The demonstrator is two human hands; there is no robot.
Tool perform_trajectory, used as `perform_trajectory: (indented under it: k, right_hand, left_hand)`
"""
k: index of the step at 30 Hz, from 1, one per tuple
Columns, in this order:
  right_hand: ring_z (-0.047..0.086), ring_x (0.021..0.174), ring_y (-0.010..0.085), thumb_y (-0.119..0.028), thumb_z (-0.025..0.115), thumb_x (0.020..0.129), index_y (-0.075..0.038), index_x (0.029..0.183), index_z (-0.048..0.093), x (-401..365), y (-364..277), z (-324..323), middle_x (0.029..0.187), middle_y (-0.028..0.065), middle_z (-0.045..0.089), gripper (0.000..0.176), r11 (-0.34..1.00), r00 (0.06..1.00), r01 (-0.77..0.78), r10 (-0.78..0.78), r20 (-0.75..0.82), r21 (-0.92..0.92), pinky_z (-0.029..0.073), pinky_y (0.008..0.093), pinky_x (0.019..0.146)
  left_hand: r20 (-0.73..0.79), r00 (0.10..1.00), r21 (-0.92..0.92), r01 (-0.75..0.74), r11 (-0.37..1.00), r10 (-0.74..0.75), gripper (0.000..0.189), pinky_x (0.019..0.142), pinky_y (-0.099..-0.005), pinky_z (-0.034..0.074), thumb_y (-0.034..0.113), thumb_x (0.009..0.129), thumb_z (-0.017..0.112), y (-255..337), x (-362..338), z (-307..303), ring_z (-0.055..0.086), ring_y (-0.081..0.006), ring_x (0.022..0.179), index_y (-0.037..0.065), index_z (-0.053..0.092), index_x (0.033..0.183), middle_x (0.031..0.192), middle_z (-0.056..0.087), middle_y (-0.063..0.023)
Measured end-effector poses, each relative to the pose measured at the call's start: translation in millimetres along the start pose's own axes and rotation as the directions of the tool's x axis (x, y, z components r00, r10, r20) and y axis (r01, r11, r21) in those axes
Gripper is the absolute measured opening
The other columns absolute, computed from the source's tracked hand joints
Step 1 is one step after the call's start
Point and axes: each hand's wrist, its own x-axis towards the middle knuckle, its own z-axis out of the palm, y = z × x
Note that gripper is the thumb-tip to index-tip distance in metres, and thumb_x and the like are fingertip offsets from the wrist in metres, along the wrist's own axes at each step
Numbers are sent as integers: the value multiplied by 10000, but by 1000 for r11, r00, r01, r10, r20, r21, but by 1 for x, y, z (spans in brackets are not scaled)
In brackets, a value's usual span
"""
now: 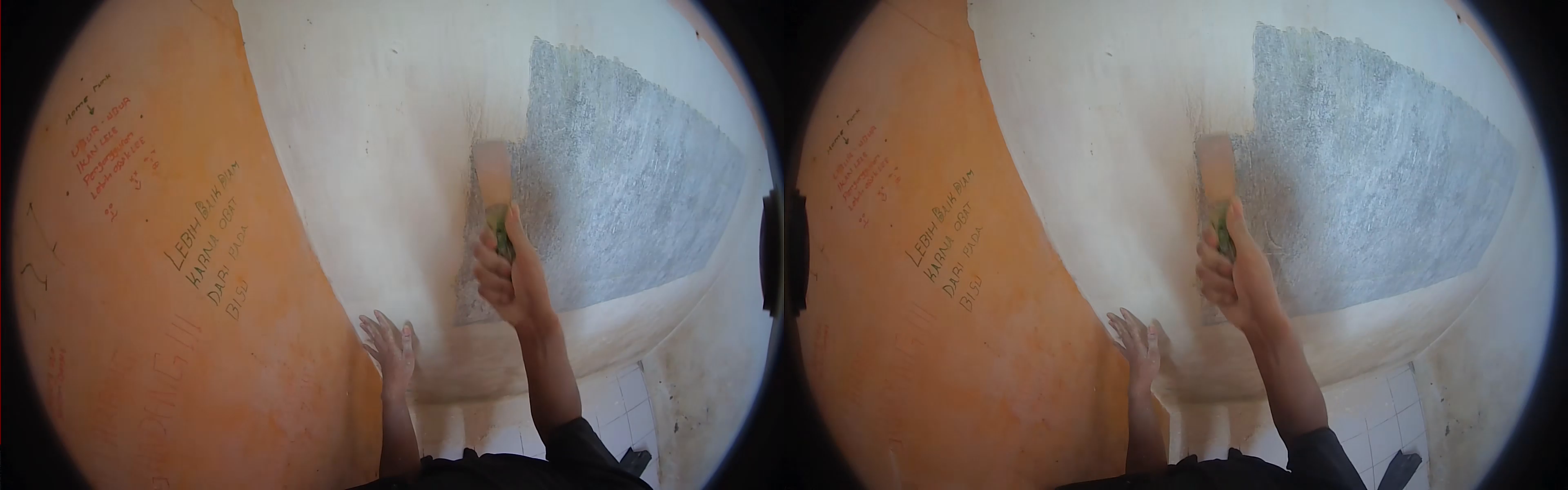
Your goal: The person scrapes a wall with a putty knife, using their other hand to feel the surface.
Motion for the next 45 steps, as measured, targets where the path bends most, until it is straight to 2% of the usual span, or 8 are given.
perform_trajectory:
  k: [10, 20, 25, 31, 39, 42, 44, 45]
  right_hand:
    - [183, 371, 29, -592, 365, 989, -140, 814, 426, 1, -1, 7, 532, -83, 254, 488, 1000, 1000, -10, 10, 1, 7, 149, 186, 324]
    - [197, 382, 36, -598, 370, 984, -143, 807, 426, 20, -11, 39, 544, -82, 267, 491, 995, 996, 51, -57, 73, 82, 151, 195, 332]
    - [203, 395, 41, -608, 375, 976, -147, 805, 424, 9, 26, 13, 557, -77, 279, 495, 961, 993, -23, -11, 121, 275, 147, 202, 340]
    - [177, 383, 51, -620, 363, 972, -159, 804, 438, 14, 31, 20, 547, -69, 270, 497, 942, 994, 24, -57, 88, 335, 137, 205, 329]
    - [201, 382, 43, -622, 350, 975, -159, 801, 443, 20, 14, 36, 540, -74, 279, 504, 944, 979, 61, -120, 165, 324, 144, 199, 326]
    - [205, 384, 42, -623, 353, 974, -155, 800, 442, 10, 24, 21, 541, -76, 276, 507, 944, 987, -55, 3, 159, 326, 155, 197, 331]
    - [182, 352, 38, -602, 346, 986, -134, 782, 440, 16, 24, 36, 524, -70, 267, 519, 924, 999, 29, -39, 20, 382, 133, 185, 290]
    - [182, 352, 38, -602, 346, 986, -134, 782, 440, 16, 25, 43, 524, -70, 267, 519, 921, 999, 31, -40, 15, 388, 133, 185, 290]
  left_hand:
    - [-111, 993, -98, -43, 994, 32, 922, 1101, -684, 46, 460, 943, 550, 12, -6, -3, -55, -469, 1455, 0, 4, 1526, 1571, -64, -294]
    - [-15, 999, -185, 27, 982, -30, 867, 1111, -665, 99, 459, 960, 518, 23, -12, -16, -10, -446, 1465, 64, 13, 1544, 1580, -61, -272]
    - [52, 998, -187, 56, 981, -47, 864, 1177, -500, 116, 360, 967, 544, 25, -12, -25, 66, -400, 1473, -3, -5, 1527, 1582, -27, -275]
    - [44, 999, -305, 7, 952, 6, 847, 1191, -434, 106, 268, 972, 548, 22, -15, -35, 94, -383, 1472, -21, -32, 1519, 1582, 17, -273]
    - [60, 997, -276, -32, 961, 50, 845, 1194, -427, 67, 289, 975, 539, 20, -12, -29, 0, -364, 1483, -14, -31, 1521, 1587, -54, -259]
    - [89, 996, -282, 6, 959, 20, 846, 1194, -426, 62, 303, 975, 536, 19, -10, -28, -16, -359, 1484, -14, -27, 1521, 1588, -74, -254]
    - [111, 994, -260, 37, 965, -8, 846, 1193, -427, 60, 308, 976, 535, 15, -11, -29, -20, -359, 1484, -16, -26, 1521, 1587, -80, -253]
    - [99, 995, -245, 31, 969, -7, 852, 1165, -523, 82, 364, 976, 523, 11, -11, -27, -8, -372, 1482, 18, -23, 1530, 1592, -76, -239]
